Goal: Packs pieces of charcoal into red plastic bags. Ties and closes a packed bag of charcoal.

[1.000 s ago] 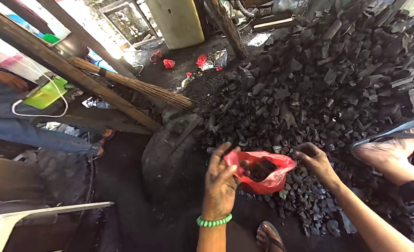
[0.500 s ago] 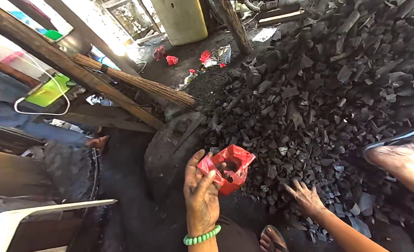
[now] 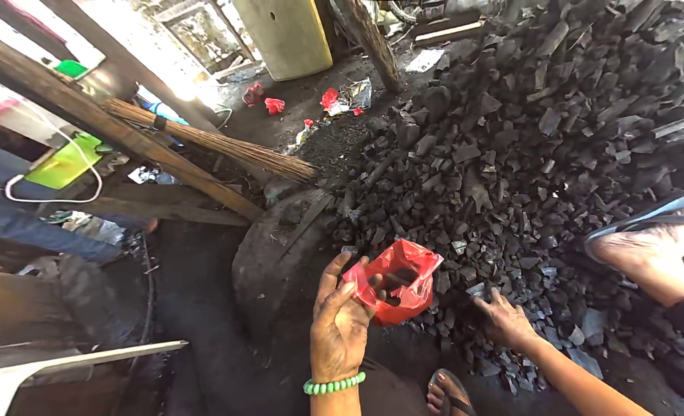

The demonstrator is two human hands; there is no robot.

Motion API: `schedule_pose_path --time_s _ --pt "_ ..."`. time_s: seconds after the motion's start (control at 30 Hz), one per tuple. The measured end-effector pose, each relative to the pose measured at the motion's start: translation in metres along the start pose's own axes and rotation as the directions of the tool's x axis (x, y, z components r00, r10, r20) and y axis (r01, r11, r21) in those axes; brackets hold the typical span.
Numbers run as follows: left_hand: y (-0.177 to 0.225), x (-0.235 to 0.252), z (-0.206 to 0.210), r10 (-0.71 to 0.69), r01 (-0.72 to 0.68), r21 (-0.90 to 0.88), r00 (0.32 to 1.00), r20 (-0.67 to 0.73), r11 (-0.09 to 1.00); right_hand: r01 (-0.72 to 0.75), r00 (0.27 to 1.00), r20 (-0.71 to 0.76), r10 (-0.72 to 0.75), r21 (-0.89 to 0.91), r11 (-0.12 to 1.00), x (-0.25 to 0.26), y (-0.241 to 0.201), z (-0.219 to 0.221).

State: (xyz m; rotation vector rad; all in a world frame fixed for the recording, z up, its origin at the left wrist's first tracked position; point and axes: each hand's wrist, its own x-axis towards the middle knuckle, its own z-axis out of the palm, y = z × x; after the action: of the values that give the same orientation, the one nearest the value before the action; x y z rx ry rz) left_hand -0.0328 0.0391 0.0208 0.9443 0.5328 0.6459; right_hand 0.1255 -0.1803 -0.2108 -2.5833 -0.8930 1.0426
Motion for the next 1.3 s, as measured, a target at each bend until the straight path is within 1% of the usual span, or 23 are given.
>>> schedule_pose_path --time_s 0.1,0.17,0.23,0.3,0.37,0.43,0.47,0.5,0.57,0.6,0.63,0.7,0.77,0.8,0.87,0.9,0.97,1.0,1.07,1.13,1.2,1.23,1.3 --pt "-0.007 -0.002 0.005 -0.073 0.077 -0.038 0.991 0.112 0.996 -0.039 0.992 -0.108 0.067 0.242 0.970 0.002 0.028 -0.006" --pt "-0.014 -0.005 0.010 -0.103 0.115 -0.050 0.973 0.206 0.992 0.014 0.980 -0.184 0.080 0.460 0.888 -0.002 0.042 -0.021" --pt "-0.022 -0.007 0.014 -0.129 0.147 -0.040 0.946 0.297 0.988 0.174 0.946 -0.316 0.080 0.697 0.696 -0.011 0.046 -0.039" --pt "-0.028 -0.011 0.020 -0.155 0.171 -0.016 0.924 0.349 0.985 0.311 0.912 -0.392 0.120 0.852 0.421 -0.030 0.031 -0.065" --pt "-0.033 -0.013 0.025 -0.190 0.206 0.003 0.900 0.392 0.979 0.462 0.863 -0.487 0.136 0.869 0.177 -0.051 0.005 -0.092" --pt "-0.038 -0.014 0.030 -0.229 0.244 0.014 0.888 0.399 0.970 0.604 0.797 -0.604 0.027 0.797 0.011 -0.067 -0.021 -0.106" --pt "-0.041 -0.015 0.032 -0.247 0.257 0.028 0.887 0.389 0.966 0.645 0.762 -0.642 -0.084 0.764 0.012 -0.070 -0.031 -0.106" --pt "-0.044 -0.015 0.035 -0.266 0.269 0.044 0.889 0.372 0.962 0.670 0.736 -0.645 -0.208 0.738 0.082 -0.071 -0.038 -0.102" --pt "-0.049 -0.016 0.040 -0.308 0.302 0.070 0.898 0.315 0.951 0.693 0.719 -0.525 -0.456 0.586 0.419 -0.067 -0.045 -0.086" --pt "-0.051 -0.017 0.041 -0.321 0.315 0.072 0.899 0.299 0.946 0.689 0.725 -0.399 -0.562 0.402 0.603 -0.065 -0.048 -0.077" --pt "-0.051 -0.018 0.042 -0.329 0.325 0.064 0.897 0.296 0.943 0.658 0.751 -0.239 -0.616 0.190 0.729 -0.064 -0.052 -0.071" --pt "-0.050 -0.019 0.040 -0.342 0.347 0.042 0.887 0.309 0.937 0.522 0.850 0.104 -0.517 -0.032 0.852 -0.066 -0.062 -0.068" --pt "-0.048 -0.020 0.039 -0.341 0.345 0.049 0.881 0.328 0.937 0.511 0.853 0.136 -0.504 -0.017 0.860 -0.065 -0.060 -0.072" --pt "-0.046 -0.019 0.038 -0.334 0.334 0.058 0.882 0.331 0.941 0.547 0.831 0.062 -0.552 0.088 0.833 -0.068 -0.056 -0.078" --pt "-0.040 -0.017 0.033 -0.287 0.278 0.074 0.903 0.320 0.958 0.643 0.764 -0.225 -0.605 0.346 0.683 -0.070 -0.047 -0.091" --pt "-0.036 -0.016 0.030 -0.247 0.233 0.082 0.920 0.306 0.969 0.644 0.763 -0.329 -0.556 0.460 0.611 -0.069 -0.042 -0.101" --pt "-0.029 -0.015 0.022 -0.152 0.134 0.085 0.950 0.273 0.987 0.570 0.822 -0.460 -0.337 0.659 0.491 -0.055 -0.028 -0.111" --pt "-0.026 -0.014 0.020 -0.116 0.096 0.087 0.960 0.254 0.992 0.525 0.844 -0.494 -0.207 0.685 0.505 -0.042 -0.017 -0.110" --pt "-0.021 -0.013 0.015 -0.063 0.046 0.084 0.975 0.214 0.995 0.324 0.901 -0.428 -0.063 0.571 0.754 -0.013 0.013 -0.091" --pt "-0.019 -0.012 0.013 -0.034 0.021 0.077 0.983 0.180 0.997 0.077 0.978 -0.210 -0.014 0.296 0.952 0.002 0.033 -0.053" --pt "-0.019 -0.010 0.012 -0.011 -0.005 0.106 0.988 0.153 0.994 -0.083 0.996 -0.003 0.084 0.099 0.992 -0.005 0.027 -0.013" --pt "-0.018 -0.009 0.011 0.002 -0.018 0.118 0.990 0.139 0.993 -0.121 0.992 0.044 0.120 0.030 0.992 -0.009 0.022 0.006" --pt "-0.018 -0.007 0.008 0.027 -0.042 0.134 0.994 0.109 0.990 -0.132 0.990 0.036 0.134 -0.054 0.990 -0.018 0.017 0.033"
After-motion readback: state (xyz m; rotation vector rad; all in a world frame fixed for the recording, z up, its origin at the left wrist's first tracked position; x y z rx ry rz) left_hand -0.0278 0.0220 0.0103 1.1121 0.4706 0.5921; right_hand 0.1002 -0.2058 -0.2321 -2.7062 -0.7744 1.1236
